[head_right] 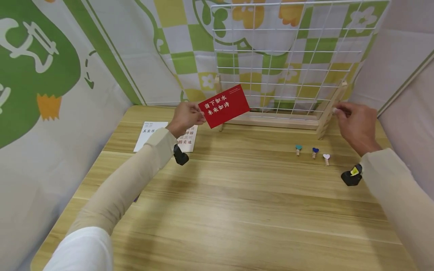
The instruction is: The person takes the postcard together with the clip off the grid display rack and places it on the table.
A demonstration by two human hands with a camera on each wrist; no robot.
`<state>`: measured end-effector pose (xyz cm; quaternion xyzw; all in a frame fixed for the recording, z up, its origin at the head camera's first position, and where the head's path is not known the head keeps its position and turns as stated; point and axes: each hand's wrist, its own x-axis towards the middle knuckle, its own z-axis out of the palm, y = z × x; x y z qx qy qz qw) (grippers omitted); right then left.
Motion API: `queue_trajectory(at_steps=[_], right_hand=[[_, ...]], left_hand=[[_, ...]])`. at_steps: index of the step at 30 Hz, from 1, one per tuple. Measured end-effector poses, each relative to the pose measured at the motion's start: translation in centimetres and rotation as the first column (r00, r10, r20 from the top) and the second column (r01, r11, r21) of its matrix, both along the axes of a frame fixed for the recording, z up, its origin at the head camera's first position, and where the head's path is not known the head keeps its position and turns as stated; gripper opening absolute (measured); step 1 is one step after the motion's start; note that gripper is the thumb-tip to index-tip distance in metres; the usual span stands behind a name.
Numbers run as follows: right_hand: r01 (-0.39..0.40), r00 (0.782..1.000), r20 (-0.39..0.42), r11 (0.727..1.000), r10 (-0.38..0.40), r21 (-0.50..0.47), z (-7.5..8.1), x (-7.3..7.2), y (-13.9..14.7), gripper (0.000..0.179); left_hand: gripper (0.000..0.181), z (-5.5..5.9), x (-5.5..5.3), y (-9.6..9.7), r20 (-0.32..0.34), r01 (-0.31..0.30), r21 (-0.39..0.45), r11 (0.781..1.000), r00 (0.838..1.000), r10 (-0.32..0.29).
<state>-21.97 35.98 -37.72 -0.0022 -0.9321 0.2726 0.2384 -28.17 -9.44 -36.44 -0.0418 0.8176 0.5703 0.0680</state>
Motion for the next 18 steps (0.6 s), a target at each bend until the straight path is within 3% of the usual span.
queue_trajectory(at_steps=[10,15,18], right_hand=[[-0.004,0.999,0.049,0.998,0.001,0.062,-1.0,1.2,1.0,0.028],[-0.003,0.999,0.033,0.995,-0.001,0.100,-1.6,1.8,1.2,0.027],[0.003,0.998,0.065,0.994,-0.010,0.111,-1.8,2.0,1.5,0.027]], left_hand=[[0.002,-0.6,0.9,-2.2,0.047,-0.009,-0.030,1.000,0.999,0.011],[0.004,-1.0,1.4,-3.4,0.052,-0.028,-0.041,0.999,0.998,0.030],[0.005,-1.0,1.7,-3.9,0.060,-0.040,-0.030,0.999,0.997,0.042]])
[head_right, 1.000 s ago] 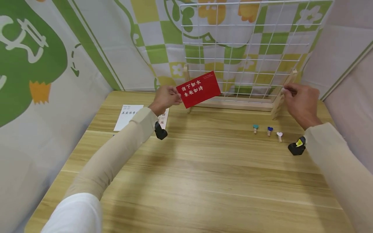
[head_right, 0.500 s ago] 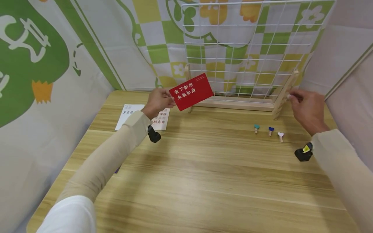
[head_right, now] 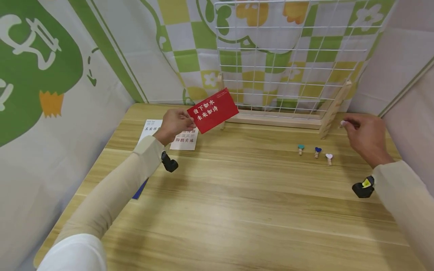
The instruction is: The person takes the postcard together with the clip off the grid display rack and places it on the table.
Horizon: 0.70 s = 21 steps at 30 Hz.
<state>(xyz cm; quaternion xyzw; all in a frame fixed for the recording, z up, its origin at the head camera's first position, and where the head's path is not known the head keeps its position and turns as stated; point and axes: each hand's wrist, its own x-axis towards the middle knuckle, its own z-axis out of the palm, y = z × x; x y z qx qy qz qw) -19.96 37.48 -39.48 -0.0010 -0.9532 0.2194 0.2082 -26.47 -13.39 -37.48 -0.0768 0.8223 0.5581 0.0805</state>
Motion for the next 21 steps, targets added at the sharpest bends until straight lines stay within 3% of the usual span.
queue_trajectory(at_steps=[9,21], right_hand=[[-0.028,0.998,0.061,1.000,0.027,0.014,-0.4,0.4,0.6,0.025],[-0.030,0.992,0.124,0.996,0.020,0.078,-0.7,1.3,1.2,0.024]], left_hand=[[0.004,0.2,0.9,-1.3,0.007,-0.038,0.080,0.996,0.999,0.038],[0.006,0.2,2.4,-3.6,0.034,-0.081,0.090,0.993,0.996,0.079]])
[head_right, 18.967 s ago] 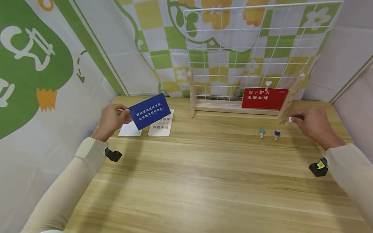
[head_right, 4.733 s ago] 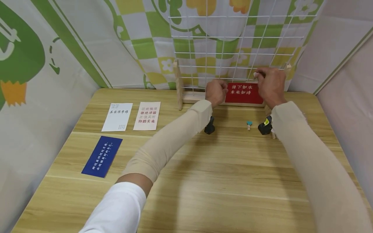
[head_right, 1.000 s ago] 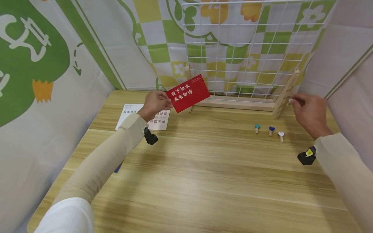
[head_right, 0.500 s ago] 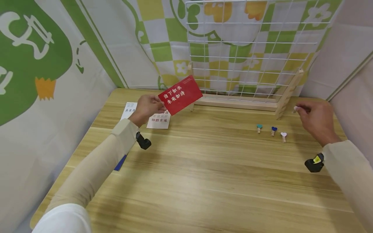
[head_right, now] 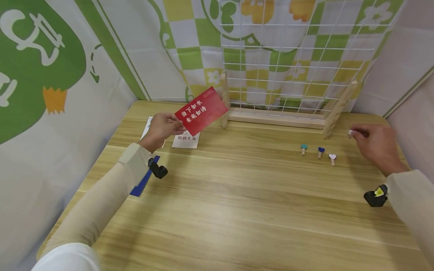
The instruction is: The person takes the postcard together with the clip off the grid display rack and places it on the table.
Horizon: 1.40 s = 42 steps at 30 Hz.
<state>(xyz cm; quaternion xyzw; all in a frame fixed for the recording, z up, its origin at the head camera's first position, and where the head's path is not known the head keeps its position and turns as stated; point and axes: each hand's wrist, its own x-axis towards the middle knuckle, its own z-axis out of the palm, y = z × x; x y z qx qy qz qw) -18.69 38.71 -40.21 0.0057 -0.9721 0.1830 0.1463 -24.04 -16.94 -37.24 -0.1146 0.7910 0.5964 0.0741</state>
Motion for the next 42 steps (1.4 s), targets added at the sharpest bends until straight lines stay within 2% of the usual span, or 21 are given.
queue_trajectory(at_steps=[8,13,22,30,37,42], right_hand=[[-0.045,0.997,0.067,0.999,0.043,0.025,-0.5,0.4,1.2,0.023],[-0.055,0.990,0.130,0.997,0.049,0.047,-1.1,0.4,1.6,0.024],[-0.066,0.973,0.219,0.998,0.069,-0.020,-2.0,1.0,2.6,0.029],[-0.117,0.965,0.236,0.993,0.111,0.012,-2.9,1.4,3.1,0.030],[-0.137,0.966,0.227,0.990,0.126,0.034,-3.4,1.6,3.1,0.028],[-0.119,0.949,0.297,0.993,0.110,0.010,-3.5,1.6,3.1,0.032]], left_hand=[[0.009,-0.9,1.0,-1.5,0.028,-0.025,0.017,1.000,0.999,0.024],[0.014,-1.2,1.8,-2.0,0.051,-0.028,-0.001,1.000,0.998,0.028],[0.018,-2.0,3.1,-3.1,0.082,-0.036,-0.032,0.999,0.996,0.039],[0.016,-2.8,4.2,-3.8,0.112,-0.061,0.007,0.998,0.992,0.060],[0.018,-3.5,5.4,-4.2,0.133,-0.062,-0.019,0.998,0.989,0.064],[0.021,-3.7,6.5,-4.7,0.145,-0.046,-0.049,0.998,0.988,0.053]])
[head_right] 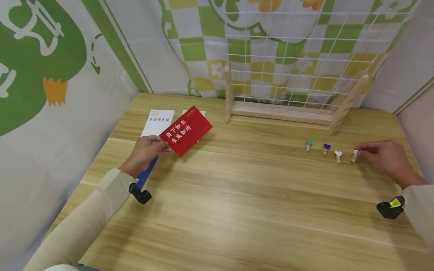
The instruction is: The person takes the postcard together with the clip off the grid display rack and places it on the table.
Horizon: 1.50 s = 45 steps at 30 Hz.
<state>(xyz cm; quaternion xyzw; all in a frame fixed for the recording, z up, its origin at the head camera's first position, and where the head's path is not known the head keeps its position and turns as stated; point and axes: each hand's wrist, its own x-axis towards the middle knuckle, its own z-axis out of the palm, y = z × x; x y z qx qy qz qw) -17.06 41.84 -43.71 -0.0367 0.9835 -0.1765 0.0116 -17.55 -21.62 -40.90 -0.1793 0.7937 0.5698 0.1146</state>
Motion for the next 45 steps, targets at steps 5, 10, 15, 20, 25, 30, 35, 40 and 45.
queue_trajectory(at_steps=[5,10,15,20,25,30,35,40,45], right_hand=[[0.034,0.997,0.073,0.998,-0.030,-0.049,0.0,0.0,0.2,0.038],[0.040,0.997,0.073,0.995,-0.033,-0.088,-0.2,0.1,0.5,0.038],[0.051,0.994,0.103,0.994,-0.041,-0.101,-0.5,0.2,0.6,0.041],[0.022,0.997,0.077,0.995,-0.015,-0.094,-0.8,0.0,0.7,0.037],[-0.003,0.999,0.040,0.984,0.010,-0.176,-1.4,0.0,1.2,0.026],[0.030,0.998,0.066,0.971,-0.015,-0.238,-1.8,0.3,1.3,0.029],[0.053,0.996,0.084,0.966,-0.033,-0.252,-1.9,0.3,1.0,0.031],[0.054,0.995,0.095,0.966,-0.031,-0.254,-1.9,0.3,0.9,0.031],[0.041,0.997,0.075,0.959,-0.021,-0.280,-2.2,0.1,0.9,0.021]], left_hand=[[0.022,-0.3,1.1,-0.7,0.018,0.001,-0.010,1.000,1.000,-0.001],[0.023,-0.8,2.3,-1.4,0.035,0.001,-0.016,1.000,0.999,0.000],[0.025,-1.0,3.5,-1.7,0.070,0.005,-0.019,1.000,0.998,-0.003],[0.024,-1.3,4.5,-2.0,0.094,-0.006,-0.004,1.000,0.996,0.007],[0.021,-1.6,5.4,-2.3,0.124,-0.022,0.004,1.000,0.992,0.021],[0.022,-1.9,6.2,-2.4,0.142,-0.034,-0.003,0.999,0.989,0.034],[0.023,-2.2,7.0,-2.4,0.159,-0.042,-0.016,0.999,0.986,0.044],[0.022,-2.6,7.9,-2.3,0.162,-0.079,-0.004,0.997,0.984,0.078],[0.022,-2.9,8.8,-2.1,0.171,-0.118,-0.015,0.993,0.978,0.119]])
